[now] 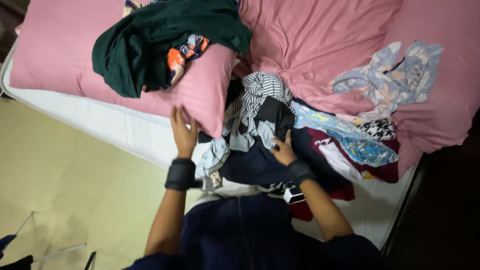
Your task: The person folds various pieces of clothing on a bed. They pick up items one by one, including a green shirt, a striped shirt, and a patterned cloth, and fold them into smaller bundles before placing them on the bed.
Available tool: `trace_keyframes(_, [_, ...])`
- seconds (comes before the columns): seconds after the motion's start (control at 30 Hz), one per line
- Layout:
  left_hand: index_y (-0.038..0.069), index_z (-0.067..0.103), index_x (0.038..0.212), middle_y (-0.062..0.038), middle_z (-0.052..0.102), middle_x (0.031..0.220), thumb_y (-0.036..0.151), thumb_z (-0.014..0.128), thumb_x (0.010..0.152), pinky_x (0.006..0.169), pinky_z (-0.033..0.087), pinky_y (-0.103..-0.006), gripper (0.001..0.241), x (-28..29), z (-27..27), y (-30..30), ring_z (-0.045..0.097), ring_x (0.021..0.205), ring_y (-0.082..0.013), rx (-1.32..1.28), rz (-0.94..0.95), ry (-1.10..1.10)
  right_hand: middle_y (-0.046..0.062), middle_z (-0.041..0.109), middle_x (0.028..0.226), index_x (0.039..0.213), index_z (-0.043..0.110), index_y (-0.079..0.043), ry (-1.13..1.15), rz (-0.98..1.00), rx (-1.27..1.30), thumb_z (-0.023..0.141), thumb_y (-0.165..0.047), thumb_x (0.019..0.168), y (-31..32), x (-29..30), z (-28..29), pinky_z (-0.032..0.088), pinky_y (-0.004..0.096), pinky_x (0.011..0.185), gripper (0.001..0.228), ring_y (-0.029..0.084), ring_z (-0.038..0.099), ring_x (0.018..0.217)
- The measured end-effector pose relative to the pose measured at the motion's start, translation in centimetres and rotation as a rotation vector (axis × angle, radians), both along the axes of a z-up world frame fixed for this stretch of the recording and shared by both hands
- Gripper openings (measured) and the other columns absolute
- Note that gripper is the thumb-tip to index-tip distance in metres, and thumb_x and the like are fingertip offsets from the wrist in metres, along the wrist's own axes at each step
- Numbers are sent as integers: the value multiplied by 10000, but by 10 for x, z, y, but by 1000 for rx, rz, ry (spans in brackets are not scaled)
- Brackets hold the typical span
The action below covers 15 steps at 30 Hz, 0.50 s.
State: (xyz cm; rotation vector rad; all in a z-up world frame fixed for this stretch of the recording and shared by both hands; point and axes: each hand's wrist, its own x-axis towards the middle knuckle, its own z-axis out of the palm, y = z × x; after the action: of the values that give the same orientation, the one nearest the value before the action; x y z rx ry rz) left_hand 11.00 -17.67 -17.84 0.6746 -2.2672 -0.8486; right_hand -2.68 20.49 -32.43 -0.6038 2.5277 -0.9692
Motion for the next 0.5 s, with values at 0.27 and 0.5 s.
trace_keyframes(0.27, [-72, 514, 1293, -296, 507, 1305, 104, 678, 857, 1126, 402, -480, 498, 43, -180, 55, 495, 1266, -431, 275, 194, -120, 295, 180, 1634, 1525, 343, 69, 15, -55, -87, 738, -229, 891, 18, -20, -68, 250, 423, 1225, 804, 444, 221, 1513])
trace_keyframes(0.5, [231, 739, 1175, -170, 580, 1381, 341, 684, 858, 1159, 345, -467, 340, 26, -286, 98, 427, 1374, -386, 224, -290, -843, 210, 261, 1663, 1492, 427, 69, 50, -215, -460, 553, -226, 1060, 52, -14, 80, 256, 402, 1222, 539, 347, 264, 1536])
